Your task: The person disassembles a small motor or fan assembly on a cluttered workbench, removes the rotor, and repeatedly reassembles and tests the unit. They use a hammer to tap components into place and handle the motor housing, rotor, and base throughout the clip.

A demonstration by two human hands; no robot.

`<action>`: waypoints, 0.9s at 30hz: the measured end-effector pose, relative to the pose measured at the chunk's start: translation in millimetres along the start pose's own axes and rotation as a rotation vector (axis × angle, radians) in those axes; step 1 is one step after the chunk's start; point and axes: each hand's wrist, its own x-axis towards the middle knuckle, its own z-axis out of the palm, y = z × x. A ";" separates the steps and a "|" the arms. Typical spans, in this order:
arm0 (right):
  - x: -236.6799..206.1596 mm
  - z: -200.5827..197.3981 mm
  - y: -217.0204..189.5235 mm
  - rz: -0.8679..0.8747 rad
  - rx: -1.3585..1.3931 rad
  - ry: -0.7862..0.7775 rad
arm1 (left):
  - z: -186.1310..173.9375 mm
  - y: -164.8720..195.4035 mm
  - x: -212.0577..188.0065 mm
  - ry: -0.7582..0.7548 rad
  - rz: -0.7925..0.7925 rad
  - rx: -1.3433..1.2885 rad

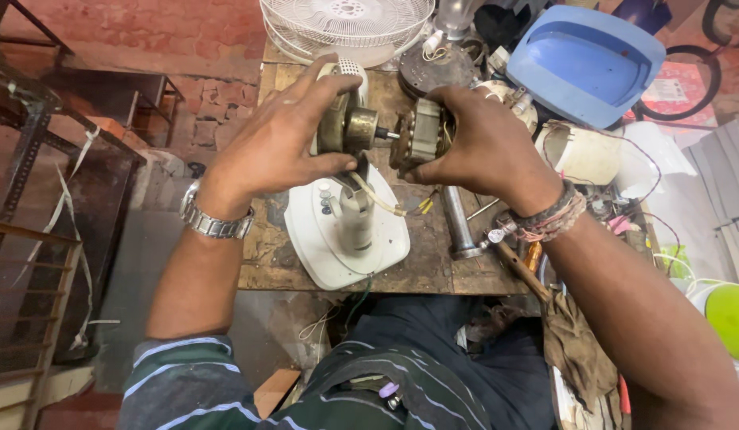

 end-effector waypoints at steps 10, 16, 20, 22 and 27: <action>3.8 -0.6 -18.4 0.079 0.092 -0.028 | 3.5 8.8 2.6 -0.001 0.002 0.028; 6.7 -4.1 -22.1 0.038 0.050 -0.027 | 2.9 9.9 3.5 -0.012 -0.013 0.017; 11.5 -4.7 -23.8 0.056 0.010 -0.044 | 2.1 11.2 5.1 -0.099 -0.137 0.018; 13.2 -4.0 -24.6 0.092 -0.015 -0.073 | 0.9 11.4 5.1 -0.032 -0.037 0.024; 17.2 0.8 -25.7 -0.120 -0.126 0.051 | -2.3 10.2 4.0 -0.084 -0.079 0.021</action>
